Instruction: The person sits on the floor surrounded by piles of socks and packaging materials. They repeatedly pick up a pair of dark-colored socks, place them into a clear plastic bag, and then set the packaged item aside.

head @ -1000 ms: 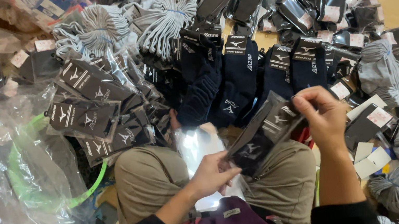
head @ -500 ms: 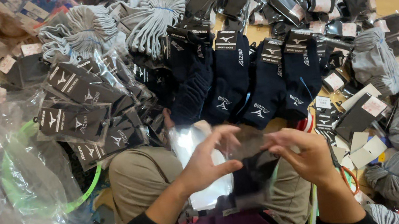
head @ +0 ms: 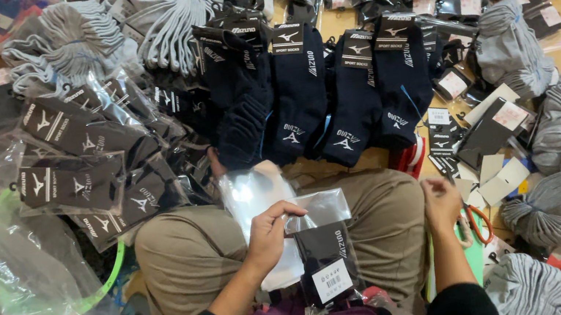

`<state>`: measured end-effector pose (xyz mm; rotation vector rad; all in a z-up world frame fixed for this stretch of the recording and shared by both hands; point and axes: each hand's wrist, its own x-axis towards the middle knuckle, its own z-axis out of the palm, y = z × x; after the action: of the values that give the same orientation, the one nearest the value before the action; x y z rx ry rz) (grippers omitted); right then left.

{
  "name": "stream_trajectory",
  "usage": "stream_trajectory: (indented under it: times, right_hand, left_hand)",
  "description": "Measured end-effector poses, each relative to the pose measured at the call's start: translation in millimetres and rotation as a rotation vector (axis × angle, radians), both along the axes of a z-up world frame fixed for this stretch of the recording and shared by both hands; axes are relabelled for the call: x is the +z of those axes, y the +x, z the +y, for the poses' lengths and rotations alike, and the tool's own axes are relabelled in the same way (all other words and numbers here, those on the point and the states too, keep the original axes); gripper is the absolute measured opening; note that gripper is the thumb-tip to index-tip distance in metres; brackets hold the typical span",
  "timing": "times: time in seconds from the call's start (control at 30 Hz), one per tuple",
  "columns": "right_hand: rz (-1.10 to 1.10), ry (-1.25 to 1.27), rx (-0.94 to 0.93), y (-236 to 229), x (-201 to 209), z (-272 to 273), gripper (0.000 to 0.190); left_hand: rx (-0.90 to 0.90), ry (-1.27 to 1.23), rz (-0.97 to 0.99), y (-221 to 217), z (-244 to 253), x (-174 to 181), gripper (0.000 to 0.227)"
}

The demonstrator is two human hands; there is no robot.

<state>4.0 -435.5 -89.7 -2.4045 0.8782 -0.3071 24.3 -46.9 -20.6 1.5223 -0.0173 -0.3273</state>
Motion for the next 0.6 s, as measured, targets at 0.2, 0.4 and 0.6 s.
stream_trajectory:
  times: [0.2,0.4,0.6]
  right_hand:
    - [-0.023,0.809,-0.122,-11,-61,-19,0.057]
    - [-0.127,0.573,-0.188,-35,-81,-13,0.032]
    - [-0.183,0.147,-0.055,-43,-98,-33,0.023]
  left_hand:
    - [0.004,-0.084,0.141,1,-15,-9,0.039]
    - [-0.012,-0.085,0.167,3,-6,-5,0.036]
    - [-0.023,-0.103,0.180,0,-6,-7,0.036]
